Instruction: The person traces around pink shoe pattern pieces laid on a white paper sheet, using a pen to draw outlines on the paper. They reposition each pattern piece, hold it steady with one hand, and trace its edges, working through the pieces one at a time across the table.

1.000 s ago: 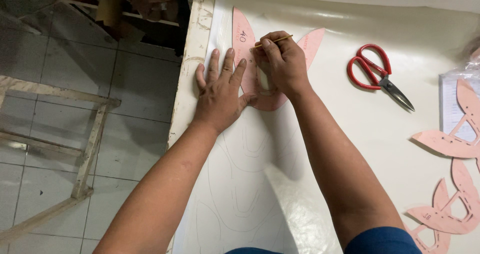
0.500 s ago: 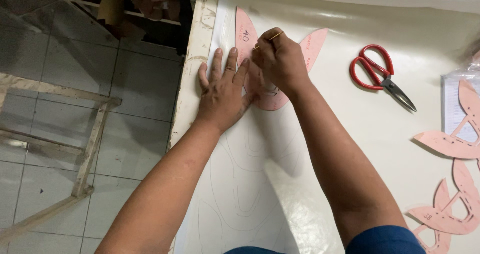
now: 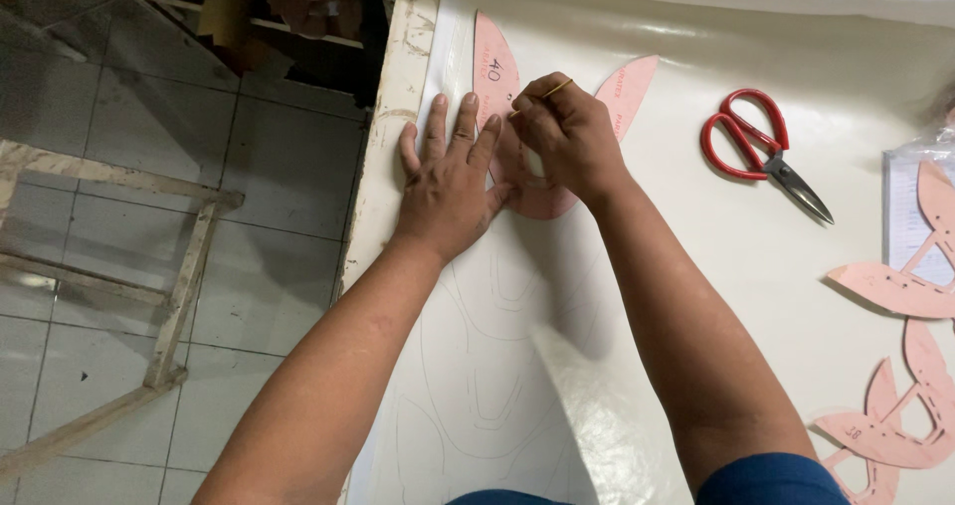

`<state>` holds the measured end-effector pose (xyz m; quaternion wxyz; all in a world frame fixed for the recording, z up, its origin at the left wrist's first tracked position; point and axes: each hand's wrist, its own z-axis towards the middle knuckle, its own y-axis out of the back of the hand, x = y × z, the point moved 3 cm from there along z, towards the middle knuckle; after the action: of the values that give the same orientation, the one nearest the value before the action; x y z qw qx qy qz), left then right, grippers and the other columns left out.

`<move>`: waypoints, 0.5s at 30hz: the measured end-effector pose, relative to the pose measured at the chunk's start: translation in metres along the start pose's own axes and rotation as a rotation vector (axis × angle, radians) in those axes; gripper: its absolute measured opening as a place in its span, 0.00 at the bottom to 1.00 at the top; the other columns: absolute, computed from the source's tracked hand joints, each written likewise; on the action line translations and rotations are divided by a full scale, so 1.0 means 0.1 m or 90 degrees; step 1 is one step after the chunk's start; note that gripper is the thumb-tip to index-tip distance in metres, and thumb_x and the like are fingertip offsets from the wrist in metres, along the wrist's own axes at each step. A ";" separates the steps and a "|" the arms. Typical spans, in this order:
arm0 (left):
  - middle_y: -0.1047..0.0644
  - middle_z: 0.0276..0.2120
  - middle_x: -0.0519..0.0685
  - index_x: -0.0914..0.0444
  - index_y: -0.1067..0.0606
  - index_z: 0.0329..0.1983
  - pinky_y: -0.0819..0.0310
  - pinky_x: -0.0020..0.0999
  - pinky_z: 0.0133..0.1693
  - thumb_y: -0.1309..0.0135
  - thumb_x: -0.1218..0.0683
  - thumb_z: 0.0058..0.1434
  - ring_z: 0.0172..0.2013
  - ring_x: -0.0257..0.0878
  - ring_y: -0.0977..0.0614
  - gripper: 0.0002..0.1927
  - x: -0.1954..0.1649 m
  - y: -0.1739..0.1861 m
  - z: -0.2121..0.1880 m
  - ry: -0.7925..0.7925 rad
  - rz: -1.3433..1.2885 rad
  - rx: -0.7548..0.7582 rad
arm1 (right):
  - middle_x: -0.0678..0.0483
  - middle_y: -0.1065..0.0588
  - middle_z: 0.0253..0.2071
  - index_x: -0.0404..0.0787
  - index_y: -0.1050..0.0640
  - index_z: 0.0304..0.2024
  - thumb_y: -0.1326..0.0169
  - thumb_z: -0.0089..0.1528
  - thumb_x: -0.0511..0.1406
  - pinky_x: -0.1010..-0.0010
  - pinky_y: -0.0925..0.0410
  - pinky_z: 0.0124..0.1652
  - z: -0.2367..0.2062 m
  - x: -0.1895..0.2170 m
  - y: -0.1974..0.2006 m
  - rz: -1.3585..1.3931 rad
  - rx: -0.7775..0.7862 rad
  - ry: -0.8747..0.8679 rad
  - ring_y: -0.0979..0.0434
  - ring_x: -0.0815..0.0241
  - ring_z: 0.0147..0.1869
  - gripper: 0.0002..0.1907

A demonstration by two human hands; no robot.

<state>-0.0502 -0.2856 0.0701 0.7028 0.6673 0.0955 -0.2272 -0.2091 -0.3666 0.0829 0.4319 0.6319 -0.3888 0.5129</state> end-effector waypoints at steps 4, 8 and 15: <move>0.46 0.75 0.56 0.58 0.39 0.75 0.65 0.67 0.68 0.43 0.37 0.61 0.75 0.59 0.53 0.43 0.01 -0.02 0.00 -0.006 0.012 -0.002 | 0.52 0.21 0.39 0.34 0.25 0.44 0.45 0.68 0.31 0.73 0.26 0.44 -0.08 0.04 -0.04 -0.237 -0.034 0.136 0.21 0.65 0.42 0.05; 0.46 0.75 0.56 0.59 0.38 0.74 0.64 0.67 0.67 0.47 0.35 0.64 0.74 0.59 0.53 0.41 0.01 -0.02 0.01 -0.014 0.042 -0.016 | 0.52 0.22 0.40 0.34 0.26 0.43 0.48 0.69 0.31 0.72 0.25 0.46 0.05 -0.16 0.04 -0.043 -0.027 0.046 0.20 0.65 0.44 0.05; 0.45 0.75 0.54 0.60 0.36 0.73 0.61 0.66 0.68 0.50 0.32 0.66 0.74 0.58 0.50 0.40 -0.01 0.01 -0.04 -0.026 0.045 -0.038 | 0.48 0.21 0.43 0.32 0.22 0.50 0.54 0.64 0.26 0.66 0.28 0.47 0.10 -0.33 0.99 -0.387 -0.381 0.187 0.21 0.57 0.45 0.14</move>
<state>-0.0496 -0.2816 0.0712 0.7320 0.6441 0.0644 -0.2126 -0.3041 -0.4064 0.0637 0.7771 0.4855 -0.2513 0.3120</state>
